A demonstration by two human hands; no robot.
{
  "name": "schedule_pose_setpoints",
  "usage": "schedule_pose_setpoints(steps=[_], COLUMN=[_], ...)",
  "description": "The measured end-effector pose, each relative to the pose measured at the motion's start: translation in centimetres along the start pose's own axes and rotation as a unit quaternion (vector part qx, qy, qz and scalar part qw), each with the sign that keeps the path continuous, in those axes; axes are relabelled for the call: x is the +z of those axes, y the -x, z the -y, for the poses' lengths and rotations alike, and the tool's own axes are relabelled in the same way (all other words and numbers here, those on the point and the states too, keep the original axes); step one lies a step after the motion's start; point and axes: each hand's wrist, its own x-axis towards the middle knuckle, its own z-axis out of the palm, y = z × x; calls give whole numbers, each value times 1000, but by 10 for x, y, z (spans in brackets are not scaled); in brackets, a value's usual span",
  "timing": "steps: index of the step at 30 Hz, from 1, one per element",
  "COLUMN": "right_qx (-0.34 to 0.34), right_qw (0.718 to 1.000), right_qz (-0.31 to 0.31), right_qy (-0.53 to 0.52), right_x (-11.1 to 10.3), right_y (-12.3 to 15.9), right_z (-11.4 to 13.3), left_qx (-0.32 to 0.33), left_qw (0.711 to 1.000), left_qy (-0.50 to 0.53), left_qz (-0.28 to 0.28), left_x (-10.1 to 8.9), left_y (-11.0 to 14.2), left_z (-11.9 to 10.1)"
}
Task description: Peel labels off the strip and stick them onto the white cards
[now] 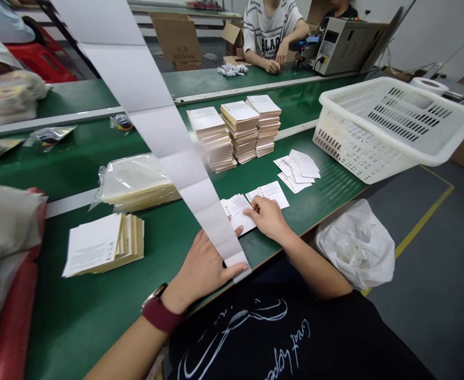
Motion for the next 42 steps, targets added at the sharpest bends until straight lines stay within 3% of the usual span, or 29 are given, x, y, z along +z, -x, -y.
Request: schedule_pose_setpoints(steps=[3,6,9,12,14,16,20,22,27,32,36,38,40,41,42], right_qx=[-19,-35,-5,37,6,-80,-266,-320,-325,-307,-315,-365,-414,-411,-389], right_qw=[999,996,990,978,976,972,932,913,894,900,899,874,823,797,793], right_qz=[-5,-67,-128,-173,-206,-219,-195,-194,-234,-262,-289,-304,-366,-417,-444], right_qy=[38,48,65,113,75,-23,-152,-165,-201,-166,-96,-100,-131,-146,-151], right_x=[2,-3,-15,-26,-31,-35,-44,-46,-41,-36,-21,-9,-2,-3,-7], right_y=[1,2,2,1,0,1,2,-1,-8,-8,6,25,46,54,59], right_z=[1,-4,-19,-35,-35,-21,38,66,95,91,80,69,53,44,36], left_qx=[-11,-20,-46,-65,-78,-104,-145,-147,-165,-206,-237,-250,-257,-258,-258], left_qw=[1000,999,996,981,954,905,782,761,756,754,764,764,766,769,774], left_qy=[8,26,74,178,270,379,552,565,530,507,493,497,491,480,464], left_qz=[2,0,-5,-51,-105,-163,-249,-283,-347,-364,-342,-326,-326,-335,-345], left_x=[-1,-1,-2,-7,-11,-16,-35,-51,-79,-79,-85,-91,-93,-92,-88], left_y=[-1,-1,-2,-1,-2,-5,-27,-43,-70,-74,-75,-76,-74,-71,-67], left_z=[-2,-3,-3,-2,-1,1,5,5,-1,-4,-9,-10,-9,-7,-4])
